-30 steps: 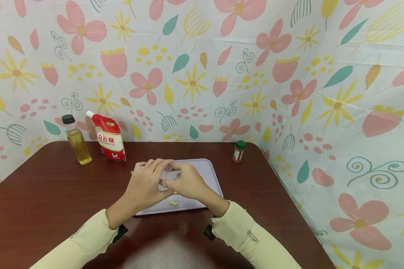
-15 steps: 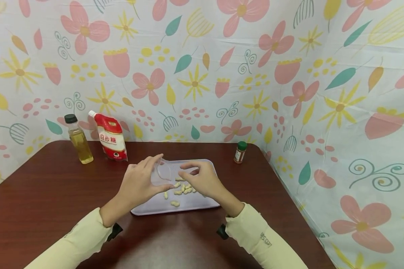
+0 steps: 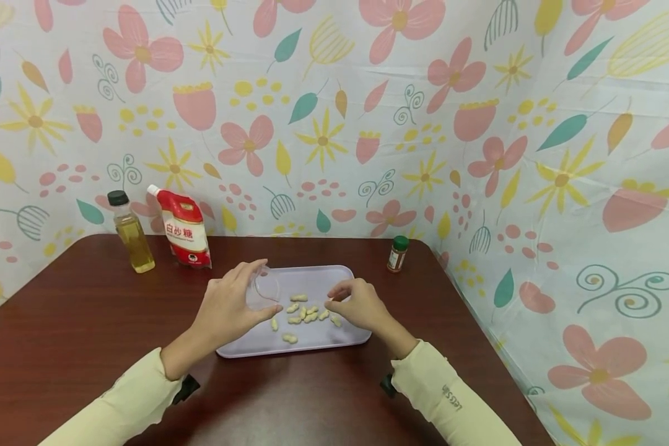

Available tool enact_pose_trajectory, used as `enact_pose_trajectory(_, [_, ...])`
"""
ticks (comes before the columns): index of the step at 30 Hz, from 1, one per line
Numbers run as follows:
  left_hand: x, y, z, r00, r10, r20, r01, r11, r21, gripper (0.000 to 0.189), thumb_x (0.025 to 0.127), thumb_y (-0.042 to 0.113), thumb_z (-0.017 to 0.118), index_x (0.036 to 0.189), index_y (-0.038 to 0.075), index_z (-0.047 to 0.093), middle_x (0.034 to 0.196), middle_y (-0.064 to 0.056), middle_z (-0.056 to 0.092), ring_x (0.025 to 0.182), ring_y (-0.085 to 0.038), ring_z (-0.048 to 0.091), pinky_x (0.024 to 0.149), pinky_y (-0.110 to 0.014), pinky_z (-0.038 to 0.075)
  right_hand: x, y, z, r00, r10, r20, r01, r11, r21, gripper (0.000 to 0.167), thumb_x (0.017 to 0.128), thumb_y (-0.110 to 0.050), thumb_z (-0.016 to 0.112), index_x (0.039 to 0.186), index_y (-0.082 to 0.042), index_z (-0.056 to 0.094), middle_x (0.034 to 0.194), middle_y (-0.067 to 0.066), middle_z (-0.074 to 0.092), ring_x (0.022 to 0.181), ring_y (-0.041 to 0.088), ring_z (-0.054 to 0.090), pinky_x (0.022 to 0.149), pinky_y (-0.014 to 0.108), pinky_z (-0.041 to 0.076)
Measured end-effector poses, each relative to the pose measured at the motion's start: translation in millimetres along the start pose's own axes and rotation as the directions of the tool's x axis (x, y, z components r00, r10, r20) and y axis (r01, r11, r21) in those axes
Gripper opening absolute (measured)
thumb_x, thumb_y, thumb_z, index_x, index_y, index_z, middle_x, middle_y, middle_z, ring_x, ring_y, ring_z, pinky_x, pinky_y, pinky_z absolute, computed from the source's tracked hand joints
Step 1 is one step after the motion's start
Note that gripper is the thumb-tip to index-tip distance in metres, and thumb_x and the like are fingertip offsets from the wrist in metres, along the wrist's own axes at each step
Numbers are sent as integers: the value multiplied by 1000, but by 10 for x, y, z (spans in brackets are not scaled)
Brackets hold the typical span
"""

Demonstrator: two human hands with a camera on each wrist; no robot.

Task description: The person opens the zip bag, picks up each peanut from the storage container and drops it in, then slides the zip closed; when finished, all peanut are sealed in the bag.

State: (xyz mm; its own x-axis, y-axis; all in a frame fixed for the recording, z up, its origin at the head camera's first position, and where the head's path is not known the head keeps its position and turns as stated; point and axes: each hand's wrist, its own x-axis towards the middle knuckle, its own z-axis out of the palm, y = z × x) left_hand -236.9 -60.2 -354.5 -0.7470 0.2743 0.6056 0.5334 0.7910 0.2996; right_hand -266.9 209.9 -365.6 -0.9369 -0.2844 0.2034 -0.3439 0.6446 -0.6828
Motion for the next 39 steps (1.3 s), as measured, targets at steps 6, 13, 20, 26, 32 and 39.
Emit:
enact_pose_trajectory(6, [-6, 16, -6, 1000, -27, -3, 27, 998, -49, 77, 72, 46, 86, 134, 13, 55, 112, -1, 64, 104, -23, 62, 74, -45, 42, 39, 156, -1, 999, 39, 18, -38, 998, -57, 17, 82, -12, 79, 95, -2, 76, 85, 4, 72, 84, 25, 66, 63, 32, 51])
enact_pose_trajectory(13, [-27, 32, -6, 999, -40, 16, 41, 996, -83, 78, 72, 48, 86, 135, 13, 55, 109, 1, 64, 104, -23, 60, 75, -45, 41, 80, 264, 41, 994, 75, 80, -64, 989, -134, 18, 78, -11, 82, 92, -1, 75, 80, 2, 72, 73, 15, 64, 62, 29, 50])
enact_pose_trajectory(20, [-34, 31, 4, 999, -38, 18, 40, 995, -95, 78, 71, 46, 87, 134, 14, 54, 109, -2, 64, 103, -22, 59, 75, -46, 41, 95, 318, 98, 986, 129, 106, -109, 978, -180, 16, 78, -12, 83, 89, -4, 75, 78, -1, 71, 69, 10, 62, 60, 29, 50])
enact_pose_trajectory(26, [-38, 28, 6, 999, -30, 30, 33, 995, -89, 77, 72, 48, 85, 135, 15, 54, 110, -2, 64, 105, -21, 57, 77, -47, 43, 100, 365, 147, 982, 158, 101, -135, 970, -204, 14, 75, -11, 84, 86, -9, 75, 76, -3, 70, 68, 10, 61, 58, 28, 48])
enact_pose_trajectory(32, [-38, 34, -4, 999, -25, 36, 28, 995, -95, 77, 73, 48, 84, 135, 14, 54, 110, -2, 63, 104, -20, 58, 77, -47, 43, 109, 368, 162, 981, 158, 113, -132, 969, -208, 12, 75, -9, 84, 83, -9, 75, 72, -4, 68, 65, 9, 58, 56, 28, 46])
enact_pose_trajectory(39, [-51, 24, 22, 999, -19, 48, 23, 995, -98, 77, 73, 49, 84, 135, 14, 53, 112, 1, 63, 108, -19, 59, 81, -51, 44, 97, 371, 173, 984, 123, 127, -95, 973, -211, 9, 76, -7, 82, 77, -10, 74, 70, -5, 66, 64, 9, 56, 55, 26, 45])
